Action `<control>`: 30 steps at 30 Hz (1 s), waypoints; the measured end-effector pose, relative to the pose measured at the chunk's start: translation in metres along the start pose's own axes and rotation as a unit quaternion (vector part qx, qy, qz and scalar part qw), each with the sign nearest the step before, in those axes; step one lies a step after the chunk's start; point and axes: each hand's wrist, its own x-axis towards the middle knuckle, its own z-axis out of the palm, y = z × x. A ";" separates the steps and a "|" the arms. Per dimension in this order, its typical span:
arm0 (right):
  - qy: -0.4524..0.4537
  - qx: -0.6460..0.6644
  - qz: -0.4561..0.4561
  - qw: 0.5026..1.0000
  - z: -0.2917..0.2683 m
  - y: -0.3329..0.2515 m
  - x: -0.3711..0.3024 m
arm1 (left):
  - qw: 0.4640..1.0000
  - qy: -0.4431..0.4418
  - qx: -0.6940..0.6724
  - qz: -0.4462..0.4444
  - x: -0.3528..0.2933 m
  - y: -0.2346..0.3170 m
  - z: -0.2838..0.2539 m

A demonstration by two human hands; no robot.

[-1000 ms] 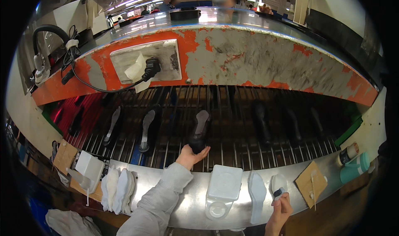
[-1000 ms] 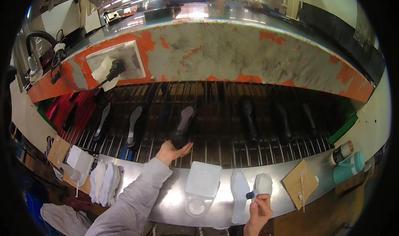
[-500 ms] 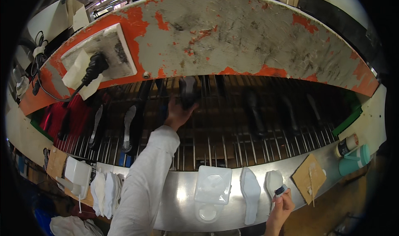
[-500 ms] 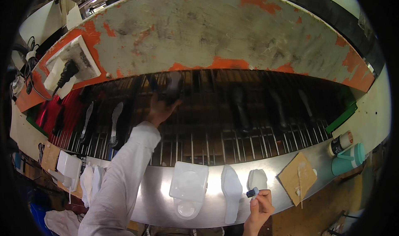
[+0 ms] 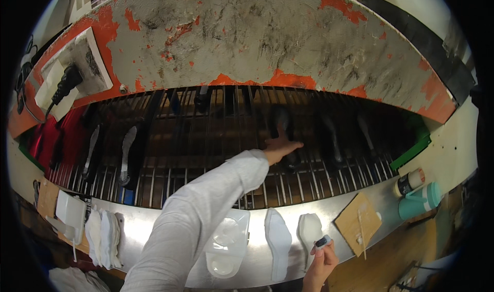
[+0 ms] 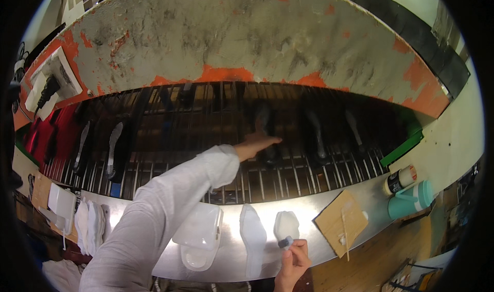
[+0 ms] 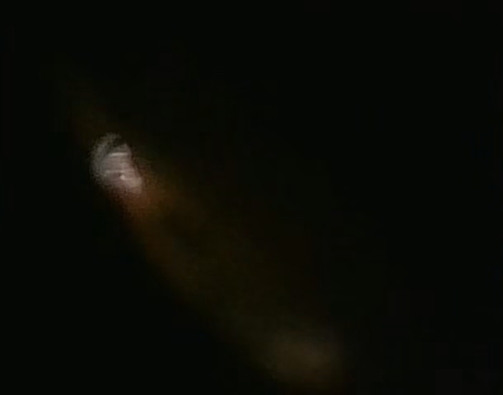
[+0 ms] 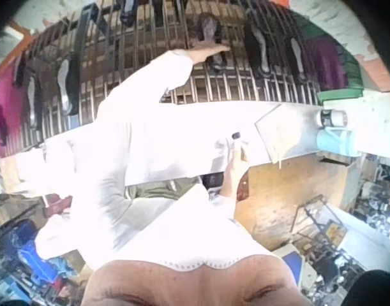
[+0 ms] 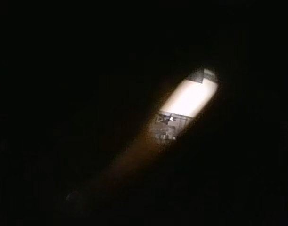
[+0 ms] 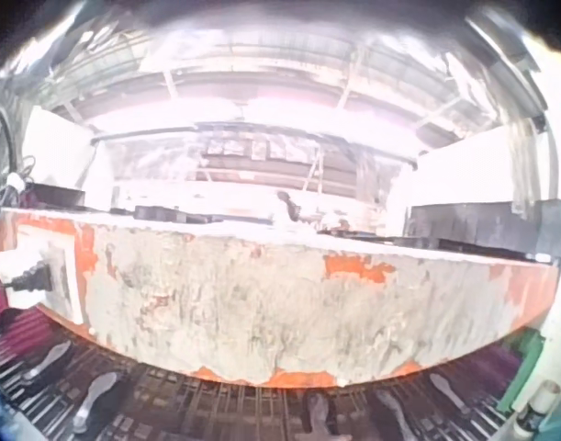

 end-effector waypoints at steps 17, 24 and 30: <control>0.021 0.070 0.005 0.997 -0.048 -0.020 -0.024 | 0.892 -0.184 -0.401 -0.100 -0.124 0.023 -0.084; 0.037 0.063 -0.021 0.997 -0.053 -0.049 -0.040 | 0.867 -0.115 -0.439 0.207 -0.335 -0.023 -0.116; -0.016 0.126 -0.033 0.991 -0.027 -0.068 -0.056 | 0.560 -0.246 -0.765 0.202 -0.433 -0.076 -0.078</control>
